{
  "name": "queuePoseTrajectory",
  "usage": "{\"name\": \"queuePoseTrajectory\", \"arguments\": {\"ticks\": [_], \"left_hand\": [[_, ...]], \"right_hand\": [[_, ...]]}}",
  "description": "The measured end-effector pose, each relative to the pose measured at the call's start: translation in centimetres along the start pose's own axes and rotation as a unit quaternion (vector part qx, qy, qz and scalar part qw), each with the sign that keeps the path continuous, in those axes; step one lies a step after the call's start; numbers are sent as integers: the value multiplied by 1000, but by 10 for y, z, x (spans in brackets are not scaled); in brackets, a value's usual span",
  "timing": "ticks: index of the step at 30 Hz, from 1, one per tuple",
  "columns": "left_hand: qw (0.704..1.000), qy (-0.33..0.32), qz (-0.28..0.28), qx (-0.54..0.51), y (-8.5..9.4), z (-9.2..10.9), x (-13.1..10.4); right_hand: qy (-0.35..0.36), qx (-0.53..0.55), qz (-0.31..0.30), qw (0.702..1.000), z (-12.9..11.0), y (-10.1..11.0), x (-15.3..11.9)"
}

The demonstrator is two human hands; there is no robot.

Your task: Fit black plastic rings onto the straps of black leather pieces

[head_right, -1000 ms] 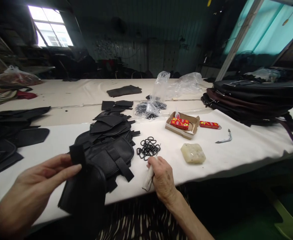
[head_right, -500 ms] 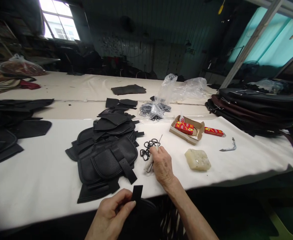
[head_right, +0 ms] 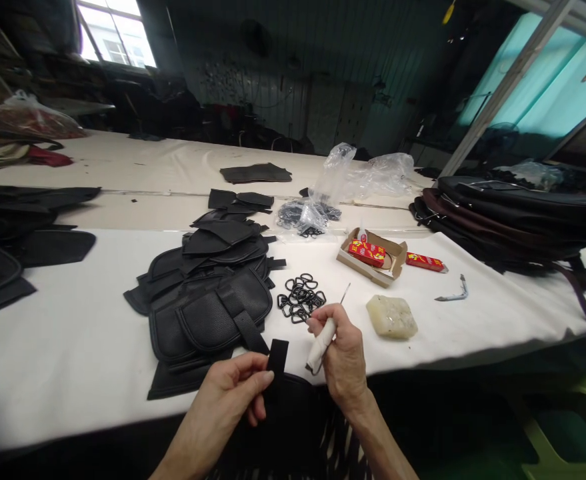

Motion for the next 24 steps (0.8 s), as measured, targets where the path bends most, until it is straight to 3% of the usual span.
{"name": "queuePoseTrajectory", "arguments": {"ticks": [3,9,20,24], "left_hand": [[1000,14,-23,1,-2,3,2],[997,11,-73,-3,-3,5,2],[991,3,-136,-12,1,8,5],[992,-7,-123,25,4,12,6]], "right_hand": [[21,23,-6,1000,-10,8,-17],[211,-9,-37,977,-30,12,-35],[312,-37,-49,948,-36,15,-41],[394,-68,-46,915,-47,18,-42]]}}
Point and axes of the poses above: each hand's wrist, its own x-axis towards the middle knuckle, its own y-axis out of the back of the hand, z = x × y, the point moved 5 cm from there along x, towards the middle knuckle, and after that the axes turned 10 degrees about z, right-handed, at the moved point
